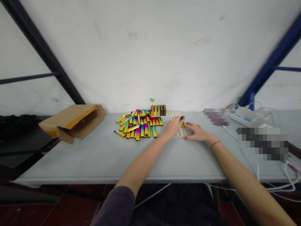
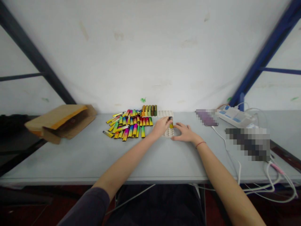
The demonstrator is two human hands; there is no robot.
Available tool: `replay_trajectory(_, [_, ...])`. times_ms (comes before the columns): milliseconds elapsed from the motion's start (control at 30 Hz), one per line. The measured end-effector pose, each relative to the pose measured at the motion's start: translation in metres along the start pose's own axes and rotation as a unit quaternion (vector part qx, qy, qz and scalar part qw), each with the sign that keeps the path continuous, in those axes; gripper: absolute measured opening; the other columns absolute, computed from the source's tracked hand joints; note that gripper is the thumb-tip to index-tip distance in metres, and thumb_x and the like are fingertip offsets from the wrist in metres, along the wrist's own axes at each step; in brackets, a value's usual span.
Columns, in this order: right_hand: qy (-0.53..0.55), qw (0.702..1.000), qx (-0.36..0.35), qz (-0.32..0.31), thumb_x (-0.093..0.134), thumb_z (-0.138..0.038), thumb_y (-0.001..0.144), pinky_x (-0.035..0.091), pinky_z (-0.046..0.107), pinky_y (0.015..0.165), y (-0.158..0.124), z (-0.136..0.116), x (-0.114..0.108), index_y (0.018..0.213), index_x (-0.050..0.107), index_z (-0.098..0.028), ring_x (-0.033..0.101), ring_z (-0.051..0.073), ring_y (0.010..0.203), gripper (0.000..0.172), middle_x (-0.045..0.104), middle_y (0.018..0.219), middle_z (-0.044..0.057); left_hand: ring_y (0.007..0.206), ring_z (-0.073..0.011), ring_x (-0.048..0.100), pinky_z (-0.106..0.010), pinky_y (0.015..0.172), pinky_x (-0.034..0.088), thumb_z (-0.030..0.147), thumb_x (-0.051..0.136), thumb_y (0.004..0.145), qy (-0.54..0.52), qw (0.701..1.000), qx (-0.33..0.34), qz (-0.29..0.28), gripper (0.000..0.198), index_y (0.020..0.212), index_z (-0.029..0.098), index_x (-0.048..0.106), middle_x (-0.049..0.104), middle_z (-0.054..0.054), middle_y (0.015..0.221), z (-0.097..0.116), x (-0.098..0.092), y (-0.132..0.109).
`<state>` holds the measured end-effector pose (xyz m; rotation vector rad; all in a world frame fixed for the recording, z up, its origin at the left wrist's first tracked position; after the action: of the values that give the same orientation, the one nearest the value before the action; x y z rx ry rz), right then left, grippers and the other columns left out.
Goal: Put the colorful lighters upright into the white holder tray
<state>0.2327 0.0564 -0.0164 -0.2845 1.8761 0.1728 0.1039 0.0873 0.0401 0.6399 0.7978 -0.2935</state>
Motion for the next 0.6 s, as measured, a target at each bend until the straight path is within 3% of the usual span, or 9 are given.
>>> replay_trajectory(267, [-0.006, 1.000, 0.016, -0.006, 0.063, -0.067, 0.078, 0.015, 0.067, 0.120, -0.002, -0.003, -0.001, 0.150, 0.046, -0.023, 0.030, 0.040, 0.151, 0.087, 0.033, 0.163, 0.020, 0.113, -0.0241, 0.065, -0.035, 0.101, 0.049, 0.025, 0.047, 0.101, 0.065, 0.997, 0.037, -0.027, 0.025, 0.115, 0.011, 0.062, 0.070, -0.016, 0.117, 0.003, 0.004, -0.002])
replay_trajectory(433, [-0.012, 1.000, 0.020, 0.007, 0.064, -0.071, 0.077, 0.016, 0.067, 0.119, -0.001, -0.005, 0.001, 0.152, 0.046, -0.025, 0.030, 0.042, 0.150, 0.090, 0.034, 0.162, 0.020, 0.112, -0.0239, 0.067, -0.035, 0.100, 0.049, 0.024, 0.052, 0.099, 0.013, 0.999, 0.014, -0.032, 0.029, 0.125, 0.015, 0.061, 0.073, -0.012, 0.117, 0.000, 0.001, -0.005])
replay_trajectory(600, [-0.023, 0.999, 0.011, 0.044, 0.068, -0.074, 0.072, 0.021, 0.068, 0.116, 0.002, -0.008, 0.003, 0.146, 0.053, -0.029, 0.038, 0.044, 0.144, 0.088, 0.044, 0.155, 0.019, 0.104, -0.0216, 0.069, -0.031, 0.093, 0.049, 0.031, 0.054, 0.098, -0.014, 0.999, 0.011, -0.029, 0.031, 0.129, 0.027, 0.059, 0.075, -0.004, 0.112, 0.005, -0.003, -0.012])
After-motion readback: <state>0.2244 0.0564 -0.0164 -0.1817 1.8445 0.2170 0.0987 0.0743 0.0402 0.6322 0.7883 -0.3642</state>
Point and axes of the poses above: each hand's wrist, its own y-axis towards the middle knuckle, its own x-axis out of the palm, z = x × y, the point moved 8 cm from there along y, towards the middle knuckle
